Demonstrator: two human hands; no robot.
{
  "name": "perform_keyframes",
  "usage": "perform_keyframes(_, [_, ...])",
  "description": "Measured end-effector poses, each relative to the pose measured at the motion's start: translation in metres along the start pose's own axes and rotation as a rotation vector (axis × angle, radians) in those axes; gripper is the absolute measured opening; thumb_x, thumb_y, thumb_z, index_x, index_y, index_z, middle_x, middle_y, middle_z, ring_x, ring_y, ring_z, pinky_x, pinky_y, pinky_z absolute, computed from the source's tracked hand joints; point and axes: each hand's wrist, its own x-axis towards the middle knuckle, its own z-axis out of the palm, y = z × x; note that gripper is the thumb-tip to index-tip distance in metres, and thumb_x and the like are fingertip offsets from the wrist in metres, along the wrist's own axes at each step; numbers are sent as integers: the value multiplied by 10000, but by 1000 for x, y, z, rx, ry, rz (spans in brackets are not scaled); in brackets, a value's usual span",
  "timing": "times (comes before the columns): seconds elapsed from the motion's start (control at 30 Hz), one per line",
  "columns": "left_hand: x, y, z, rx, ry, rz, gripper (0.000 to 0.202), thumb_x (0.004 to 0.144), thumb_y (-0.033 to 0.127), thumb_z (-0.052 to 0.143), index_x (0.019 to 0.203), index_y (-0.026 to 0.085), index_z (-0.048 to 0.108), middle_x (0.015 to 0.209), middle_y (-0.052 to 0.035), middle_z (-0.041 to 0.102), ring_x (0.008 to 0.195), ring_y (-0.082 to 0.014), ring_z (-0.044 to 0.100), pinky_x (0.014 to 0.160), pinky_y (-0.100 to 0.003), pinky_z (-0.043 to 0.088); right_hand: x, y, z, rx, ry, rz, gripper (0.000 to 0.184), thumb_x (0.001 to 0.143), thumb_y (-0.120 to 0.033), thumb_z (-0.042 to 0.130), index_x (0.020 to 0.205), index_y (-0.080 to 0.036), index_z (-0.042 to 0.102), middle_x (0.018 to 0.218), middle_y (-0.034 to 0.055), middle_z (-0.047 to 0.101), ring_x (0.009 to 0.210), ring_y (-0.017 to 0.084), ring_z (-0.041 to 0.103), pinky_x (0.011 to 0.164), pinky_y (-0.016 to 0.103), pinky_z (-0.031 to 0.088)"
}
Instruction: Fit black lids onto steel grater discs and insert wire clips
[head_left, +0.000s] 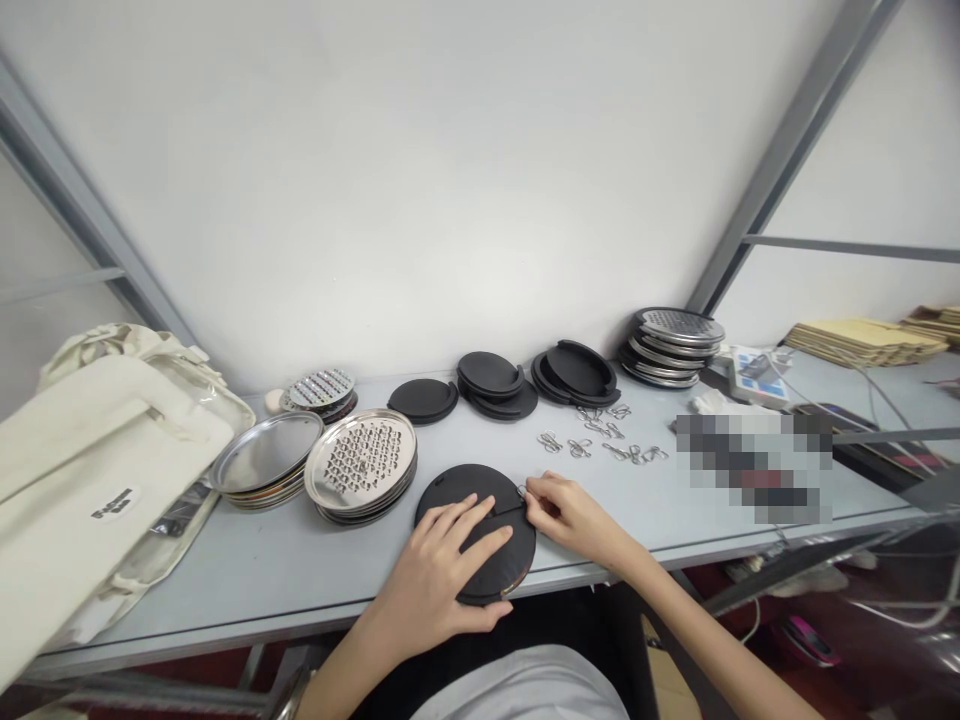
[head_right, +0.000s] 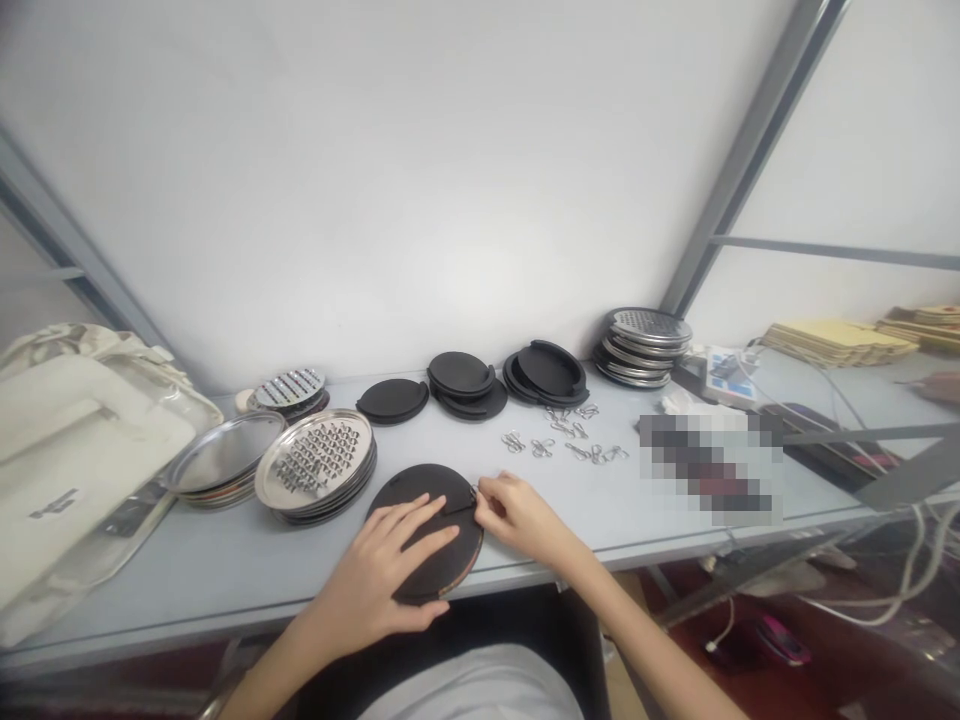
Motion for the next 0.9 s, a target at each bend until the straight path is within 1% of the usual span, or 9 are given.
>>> perform_keyframes(0.17, [0, 0, 1, 3, -4, 0, 676, 781, 393, 681, 1390, 265, 417, 1515, -59, 308, 1351, -292, 322, 1055, -462, 316, 0, 0, 1, 0, 1, 2, 260, 886, -160, 419, 662, -218, 302, 592, -46, 377, 610, 135, 422, 584, 237, 316])
perform_keyframes(0.4, [-1, 1, 1, 1, -2, 1, 692, 774, 412, 694, 1390, 264, 417, 1509, -64, 319, 1341, -295, 338, 1050, -463, 324, -1, 2, 3, -15, 7, 11, 275, 873, -156, 422, 650, -221, 275, 577, -49, 355, 597, 135, 409, 573, 237, 310])
perform_keyframes(0.6, [0, -1, 0, 5, 25, -26, 660, 789, 374, 674, 1389, 259, 423, 1501, -73, 335, 1335, -306, 346, 1036, -466, 339, -2, 0, 1, -18, -3, -17, 288, 851, -132, 434, 640, -223, 261, 570, -48, 339, 606, 140, 410, 567, 235, 314])
perform_keyframes(0.73, [1, -1, -1, -14, 34, -36, 650, 787, 363, 667, 1384, 260, 432, 1494, -73, 347, 1328, -308, 357, 1030, -468, 345, -2, -1, 2, -29, 7, -21, 269, 897, -157, 412, 664, -224, 295, 593, -45, 353, 602, 145, 420, 581, 250, 326])
perform_keyframes(0.9, [0, -1, -3, -33, 28, -31, 655, 776, 334, 667, 1385, 270, 433, 1499, -62, 345, 1335, -304, 352, 1040, -477, 333, 0, -2, 3, -17, 12, -10, 271, 989, -233, 315, 722, -222, 359, 637, -26, 425, 613, 157, 456, 620, 272, 352])
